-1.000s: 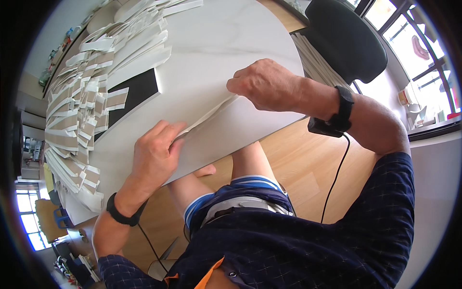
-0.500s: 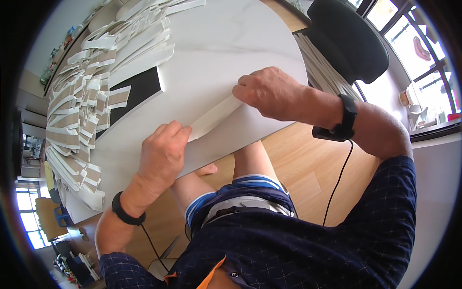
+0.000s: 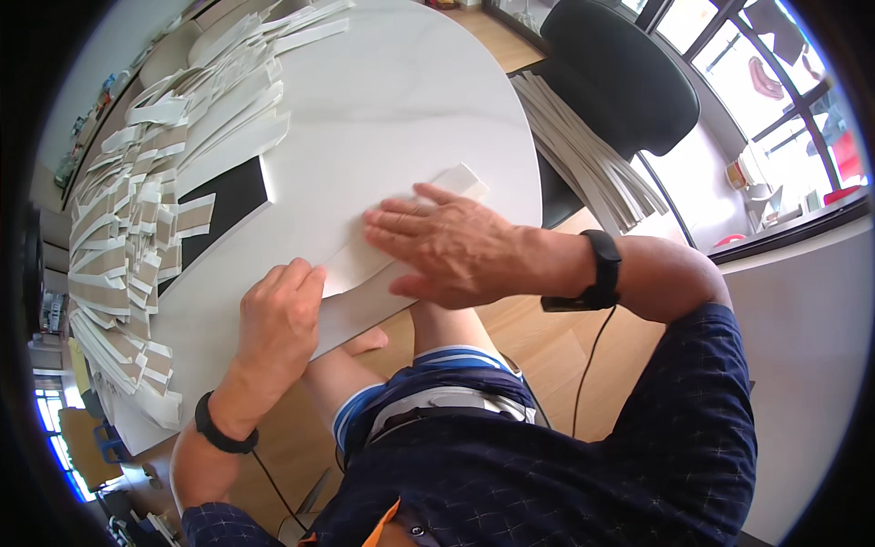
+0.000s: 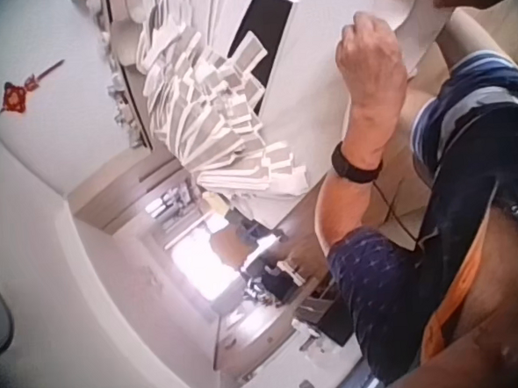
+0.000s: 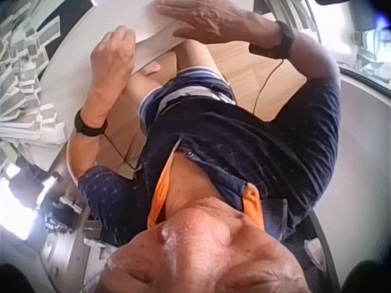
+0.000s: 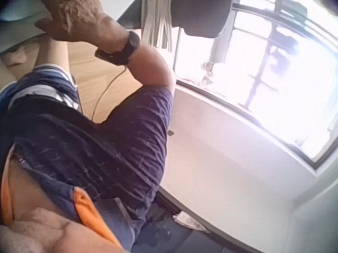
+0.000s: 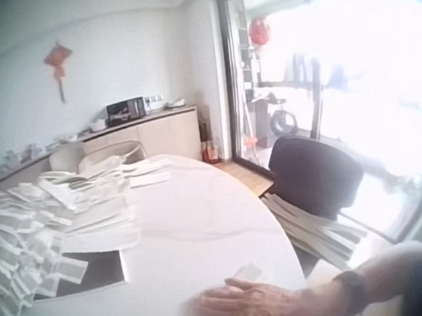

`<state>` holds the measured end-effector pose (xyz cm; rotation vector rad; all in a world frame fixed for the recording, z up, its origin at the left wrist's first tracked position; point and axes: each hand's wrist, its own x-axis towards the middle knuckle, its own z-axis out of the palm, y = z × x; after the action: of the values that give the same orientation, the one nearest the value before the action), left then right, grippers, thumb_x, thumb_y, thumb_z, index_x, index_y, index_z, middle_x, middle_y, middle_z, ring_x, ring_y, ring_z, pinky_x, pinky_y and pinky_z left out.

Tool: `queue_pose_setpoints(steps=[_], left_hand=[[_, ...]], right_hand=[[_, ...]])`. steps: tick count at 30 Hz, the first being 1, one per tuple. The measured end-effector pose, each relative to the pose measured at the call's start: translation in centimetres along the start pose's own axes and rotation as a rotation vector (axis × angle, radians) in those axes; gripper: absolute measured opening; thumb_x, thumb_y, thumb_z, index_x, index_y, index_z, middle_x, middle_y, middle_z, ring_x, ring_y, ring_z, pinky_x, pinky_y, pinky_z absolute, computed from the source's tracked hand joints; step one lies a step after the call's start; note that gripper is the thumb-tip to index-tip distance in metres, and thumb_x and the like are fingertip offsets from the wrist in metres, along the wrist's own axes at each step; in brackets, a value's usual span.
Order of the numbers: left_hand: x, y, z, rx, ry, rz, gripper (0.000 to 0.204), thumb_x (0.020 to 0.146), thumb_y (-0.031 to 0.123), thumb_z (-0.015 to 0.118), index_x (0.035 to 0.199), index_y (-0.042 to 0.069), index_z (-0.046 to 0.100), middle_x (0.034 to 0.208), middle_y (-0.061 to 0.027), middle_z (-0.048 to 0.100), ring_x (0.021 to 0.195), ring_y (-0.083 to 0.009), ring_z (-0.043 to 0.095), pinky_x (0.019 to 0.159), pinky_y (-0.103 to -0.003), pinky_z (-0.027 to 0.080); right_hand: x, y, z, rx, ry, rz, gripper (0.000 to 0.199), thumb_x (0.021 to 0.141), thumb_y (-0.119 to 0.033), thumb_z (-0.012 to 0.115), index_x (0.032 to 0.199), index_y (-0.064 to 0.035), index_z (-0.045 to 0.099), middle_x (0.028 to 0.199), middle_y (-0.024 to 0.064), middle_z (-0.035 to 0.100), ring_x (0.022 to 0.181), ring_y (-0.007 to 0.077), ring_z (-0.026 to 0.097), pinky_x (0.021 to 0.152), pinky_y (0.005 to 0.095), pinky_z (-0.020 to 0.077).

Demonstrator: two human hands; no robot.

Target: The person folds and presses white paper strips on a white table, then gathers a large pile of these strips.

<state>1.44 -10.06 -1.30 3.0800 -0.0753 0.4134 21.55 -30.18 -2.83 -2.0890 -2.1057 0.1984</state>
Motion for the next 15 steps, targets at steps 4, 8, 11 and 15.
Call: queue_pose_setpoints(steps=[4,8,11,15], left_hand=[[-0.2,0.0,0.1,-0.022,0.039,0.001,0.006,0.081,0.000,0.064,0.086,0.002,0.063,0.088,-0.0088,0.060,0.081,-0.0272,0.066,0.067,-0.040,0.056],[-0.4,-0.5,0.1,-0.085,0.041,0.002,0.003,0.083,0.001,0.063,0.083,0.003,0.062,0.086,-0.0101,0.060,0.079,-0.0286,0.065,0.067,-0.041,0.055],[0.0,-1.9,-0.3,-0.207,0.008,-0.047,0.007,0.086,0.003,0.063,0.086,0.003,0.070,0.088,-0.0125,0.064,0.085,-0.0334,0.068,0.072,-0.045,0.057],[1.7,-4.1,-0.7,-0.368,-0.080,-0.068,0.020,0.087,0.001,0.064,0.102,-0.002,0.077,0.094,-0.0184,0.071,0.086,-0.0380,0.070,0.077,-0.046,0.056]], right_hand=[[-4.1,3.1,-1.0,-0.085,-0.038,0.171,0.076,0.108,-0.055,0.053,0.164,-0.0050,0.040,0.173,0.0153,0.036,0.162,0.0299,0.029,0.132,0.0549,0.0203],[-7.1,4.8,-2.8,-0.202,-0.034,0.322,0.079,0.107,-0.061,0.051,0.162,-0.0049,0.043,0.170,0.0151,0.040,0.161,0.0318,0.031,0.132,0.0582,0.0196],[-6.4,4.3,-4.4,-0.132,-0.012,0.458,0.089,0.102,-0.069,0.057,0.156,0.0009,0.050,0.167,0.0209,0.044,0.159,0.0397,0.033,0.131,0.0593,0.0216],[-1.5,1.5,-5.7,0.043,0.241,0.052,0.075,0.087,-0.037,0.086,0.146,-0.0001,0.059,0.153,0.0195,0.060,0.149,0.0388,0.048,0.125,0.0520,0.0381]])
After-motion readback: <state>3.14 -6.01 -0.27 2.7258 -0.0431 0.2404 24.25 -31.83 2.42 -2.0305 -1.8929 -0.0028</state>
